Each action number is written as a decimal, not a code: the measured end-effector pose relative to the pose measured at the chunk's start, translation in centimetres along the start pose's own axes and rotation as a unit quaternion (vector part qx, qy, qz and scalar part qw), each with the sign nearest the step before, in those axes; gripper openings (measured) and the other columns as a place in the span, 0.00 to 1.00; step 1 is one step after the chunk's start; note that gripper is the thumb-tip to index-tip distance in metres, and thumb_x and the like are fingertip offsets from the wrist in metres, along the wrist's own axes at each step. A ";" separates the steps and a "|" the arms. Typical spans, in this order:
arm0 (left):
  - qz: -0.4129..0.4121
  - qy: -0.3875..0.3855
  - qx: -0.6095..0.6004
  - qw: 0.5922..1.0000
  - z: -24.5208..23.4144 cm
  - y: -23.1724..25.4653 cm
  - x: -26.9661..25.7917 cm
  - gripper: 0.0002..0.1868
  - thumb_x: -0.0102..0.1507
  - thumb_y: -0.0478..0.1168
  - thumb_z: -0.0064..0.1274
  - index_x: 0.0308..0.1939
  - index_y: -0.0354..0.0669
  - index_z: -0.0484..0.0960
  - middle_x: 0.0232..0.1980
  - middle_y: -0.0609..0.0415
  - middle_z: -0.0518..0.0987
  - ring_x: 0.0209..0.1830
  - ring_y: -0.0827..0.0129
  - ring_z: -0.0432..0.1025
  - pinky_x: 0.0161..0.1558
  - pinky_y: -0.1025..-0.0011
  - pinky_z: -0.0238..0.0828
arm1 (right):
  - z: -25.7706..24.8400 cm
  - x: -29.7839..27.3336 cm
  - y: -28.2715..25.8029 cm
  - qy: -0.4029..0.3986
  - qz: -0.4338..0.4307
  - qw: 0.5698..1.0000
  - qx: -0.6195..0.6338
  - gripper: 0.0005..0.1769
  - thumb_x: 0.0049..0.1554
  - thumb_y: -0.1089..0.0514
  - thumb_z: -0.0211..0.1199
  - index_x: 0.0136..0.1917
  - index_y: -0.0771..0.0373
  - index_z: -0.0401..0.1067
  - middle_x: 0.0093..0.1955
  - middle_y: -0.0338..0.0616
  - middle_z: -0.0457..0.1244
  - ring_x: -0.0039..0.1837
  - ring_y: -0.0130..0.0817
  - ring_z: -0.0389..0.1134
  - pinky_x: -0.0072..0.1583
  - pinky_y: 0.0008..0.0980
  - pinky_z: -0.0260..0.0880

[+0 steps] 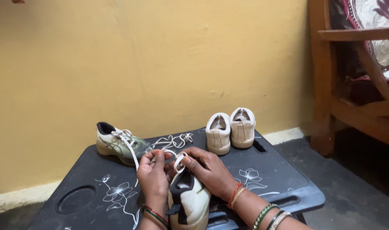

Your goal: The person removes the laces from two pairs of shoes placed on a small table, then re-laces each shoe by threading the laces through the eyelets and tying them. The person handles the shoes one at a time, adjusting the laces and securing the knots.

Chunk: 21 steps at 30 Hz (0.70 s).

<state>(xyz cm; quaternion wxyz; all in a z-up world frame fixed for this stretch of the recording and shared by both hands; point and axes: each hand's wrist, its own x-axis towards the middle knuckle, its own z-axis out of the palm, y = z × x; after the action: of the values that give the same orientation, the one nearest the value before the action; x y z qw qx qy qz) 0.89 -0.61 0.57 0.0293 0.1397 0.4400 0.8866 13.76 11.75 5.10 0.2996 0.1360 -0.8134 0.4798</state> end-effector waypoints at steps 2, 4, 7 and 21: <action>0.004 -0.014 -0.011 1.000 0.0 0.1 -0.1 0.07 0.69 0.41 0.50 0.46 0.42 0.73 0.37 0.53 0.80 0.25 0.72 0.75 0.26 0.72 0.74 | 0.0 -0.1 0.0 0.000 0.005 1.000 -0.002 0.23 0.62 0.43 0.54 0.53 0.64 0.75 0.44 0.42 0.71 0.49 0.26 0.71 0.53 0.28 0.71; 0.003 0.000 -0.027 1.000 0.0 0.1 0.0 0.08 0.69 0.41 0.50 0.46 0.42 0.72 0.37 0.53 0.81 0.26 0.71 0.75 0.27 0.72 0.76 | 0.0 -0.1 0.0 0.001 0.008 1.000 -0.011 0.23 0.62 0.43 0.54 0.53 0.64 0.74 0.44 0.43 0.71 0.49 0.27 0.70 0.53 0.29 0.70; -0.005 0.042 -0.059 0.997 -0.3 0.1 0.4 0.08 0.69 0.42 0.49 0.48 0.44 0.72 0.39 0.54 0.80 0.29 0.71 0.76 0.29 0.72 0.76 | -0.1 -0.1 -0.1 0.002 0.004 1.000 -0.024 0.23 0.63 0.43 0.54 0.55 0.64 0.74 0.45 0.44 0.70 0.49 0.28 0.70 0.53 0.29 0.70; -0.002 0.041 -0.305 0.951 -4.3 -1.5 3.0 0.08 0.73 0.39 0.43 0.51 0.41 0.75 0.53 0.49 0.82 0.54 0.67 0.78 0.48 0.74 0.79 | -0.1 0.0 0.3 0.006 -0.018 0.999 -0.031 0.24 0.63 0.42 0.55 0.53 0.65 0.77 0.46 0.44 0.71 0.50 0.29 0.71 0.53 0.31 0.71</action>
<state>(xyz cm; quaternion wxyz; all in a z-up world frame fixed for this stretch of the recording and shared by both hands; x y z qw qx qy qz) -3.25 -2.51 -2.38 0.0541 0.0873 0.1494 0.9834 13.69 11.95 4.92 0.3174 0.1379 -0.8236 0.4494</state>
